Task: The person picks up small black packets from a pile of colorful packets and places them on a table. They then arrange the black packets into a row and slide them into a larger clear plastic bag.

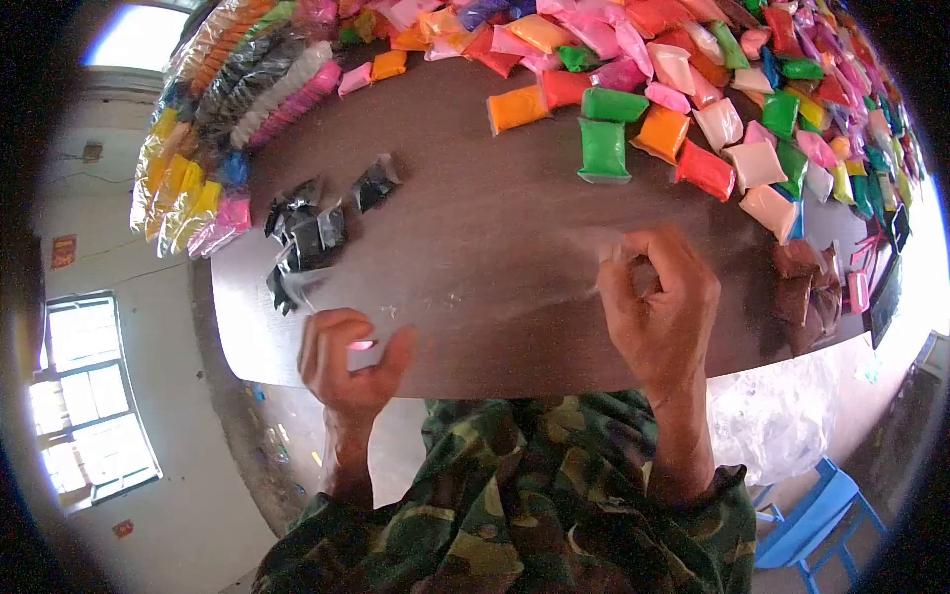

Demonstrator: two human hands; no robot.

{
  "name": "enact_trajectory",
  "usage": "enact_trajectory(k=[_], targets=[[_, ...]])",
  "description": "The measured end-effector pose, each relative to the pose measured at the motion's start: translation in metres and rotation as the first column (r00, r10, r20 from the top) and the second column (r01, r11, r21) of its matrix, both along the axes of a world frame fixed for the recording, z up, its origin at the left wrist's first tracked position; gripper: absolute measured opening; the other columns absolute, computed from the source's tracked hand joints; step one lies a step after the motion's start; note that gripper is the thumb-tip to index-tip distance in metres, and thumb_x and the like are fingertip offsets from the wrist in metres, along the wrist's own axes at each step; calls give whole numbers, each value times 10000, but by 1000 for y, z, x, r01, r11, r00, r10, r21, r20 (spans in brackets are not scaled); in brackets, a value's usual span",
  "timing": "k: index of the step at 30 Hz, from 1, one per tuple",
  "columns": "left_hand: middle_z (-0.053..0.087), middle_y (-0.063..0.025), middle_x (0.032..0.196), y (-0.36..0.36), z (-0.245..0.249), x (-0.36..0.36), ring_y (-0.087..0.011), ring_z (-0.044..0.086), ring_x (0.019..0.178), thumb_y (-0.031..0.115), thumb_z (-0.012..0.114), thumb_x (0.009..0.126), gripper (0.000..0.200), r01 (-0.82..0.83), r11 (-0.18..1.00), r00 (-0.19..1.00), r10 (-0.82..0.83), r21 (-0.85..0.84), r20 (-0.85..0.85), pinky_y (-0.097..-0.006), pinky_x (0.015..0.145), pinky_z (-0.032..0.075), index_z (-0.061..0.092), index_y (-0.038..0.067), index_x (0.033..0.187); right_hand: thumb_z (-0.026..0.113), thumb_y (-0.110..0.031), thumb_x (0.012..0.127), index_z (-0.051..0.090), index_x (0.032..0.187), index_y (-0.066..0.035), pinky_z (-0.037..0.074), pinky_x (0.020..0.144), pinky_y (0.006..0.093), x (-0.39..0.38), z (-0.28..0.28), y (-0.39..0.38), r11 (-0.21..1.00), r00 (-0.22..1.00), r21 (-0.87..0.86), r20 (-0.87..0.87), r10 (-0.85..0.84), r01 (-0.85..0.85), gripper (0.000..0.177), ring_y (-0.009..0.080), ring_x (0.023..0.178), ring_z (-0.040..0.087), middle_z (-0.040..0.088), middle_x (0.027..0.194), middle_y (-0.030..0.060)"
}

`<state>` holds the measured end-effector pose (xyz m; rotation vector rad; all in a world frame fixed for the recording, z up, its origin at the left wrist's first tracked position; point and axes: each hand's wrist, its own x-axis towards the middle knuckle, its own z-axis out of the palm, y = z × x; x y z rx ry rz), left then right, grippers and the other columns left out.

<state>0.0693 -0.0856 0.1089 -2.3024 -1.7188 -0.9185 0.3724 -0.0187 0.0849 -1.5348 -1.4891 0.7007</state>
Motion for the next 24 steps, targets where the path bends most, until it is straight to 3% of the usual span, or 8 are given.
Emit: enact_trajectory(k=[2, 6, 12, 14, 16, 19, 22, 24], targets=[[665, -109, 899, 0, 3, -2, -275, 647, 795, 201, 968, 779, 430, -161, 984, 986, 163, 78, -19, -384, 698, 522, 580, 68, 907, 724, -8, 871, 692, 889, 5, 455, 559, 295, -4, -3, -3, 996, 999, 84, 23, 23, -25, 39, 140, 681, 614, 667, 806, 80], [635, -82, 867, 10, 1, -1, -241, 620, 778, 84, 964, 783, 424, -181, 958, 983, 182, 225, 16, -365, 680, 502, 556, 74, 903, 727, -1, 873, 692, 901, 0, 445, 543, 290, -14, 3, -8, 994, 998, 84, 11, 64, -64, 45, 135, 680, 620, 678, 829, 78], [583, -40, 860, 18, 7, -20, -201, 569, 763, 54, 954, 795, 404, -301, 902, 952, 302, 309, 46, -352, 671, 484, 574, 73, 929, 715, 30, 875, 694, 920, -10, 400, 492, 259, -10, 2, -12, 995, 998, 85, -28, 48, -46, 64, 104, 641, 588, 693, 863, 64], [566, -8, 871, 16, 3, -24, -113, 531, 756, 65, 933, 827, 381, -500, 845, 863, 470, 188, 185, -267, 615, 452, 582, 58, 975, 716, 30, 875, 694, 923, -11, 400, 492, 257, -7, 1, -13, 995, 998, 79, -34, 56, -53, 67, 102, 636, 581, 696, 876, 63], [649, -14, 961, 23, 2, -28, -63, 529, 732, 79, 873, 894, 327, -528, 845, 819, 479, 87, 316, -233, 577, 437, 632, 29, 1109, 718, 27, 877, 696, 932, -12, 401, 495, 255, -5, 0, -16, 997, 998, 62, -31, 56, -54, 70, 99, 636, 577, 698, 884, 62], [730, -50, 1086, 37, -3, -41, -38, 542, 695, 97, 771, 982, 279, -363, 929, 853, 301, 70, 426, -224, 550, 442, 672, 13, 1229, 720, 23, 886, 700, 954, -13, 406, 509, 249, -2, -2, -15, 996, 998, 68, -18, 58, -56, 80, 88, 647, 575, 699, 893, 58], [763, -83, 1145, 29, -1, -51, -37, 571, 694, 130, 673, 1046, 256, -278, 937, 827, 345, -209, 445, -219, 532, 444, 696, 10, 1271, 710, 34, 904, 701, 986, -12, 421, 536, 234, 6, -11, -12, 993, 997, 89, -28, 78, -75, 94, 66, 688, 580, 707, 924, 51], [768, -84, 1072, 30, 12, -39, -52, 601, 713, 176, 652, 1069, 211, -207, 904, 687, 407, -375, 602, -215, 529, 443, 719, 8, 1179, 696, 42, 925, 699, 1018, -8, 447, 565, 220, 11, -17, -13, 997, 994, 31, -79, 73, -71, 105, 52, 739, 596, 717, 966, 48]])
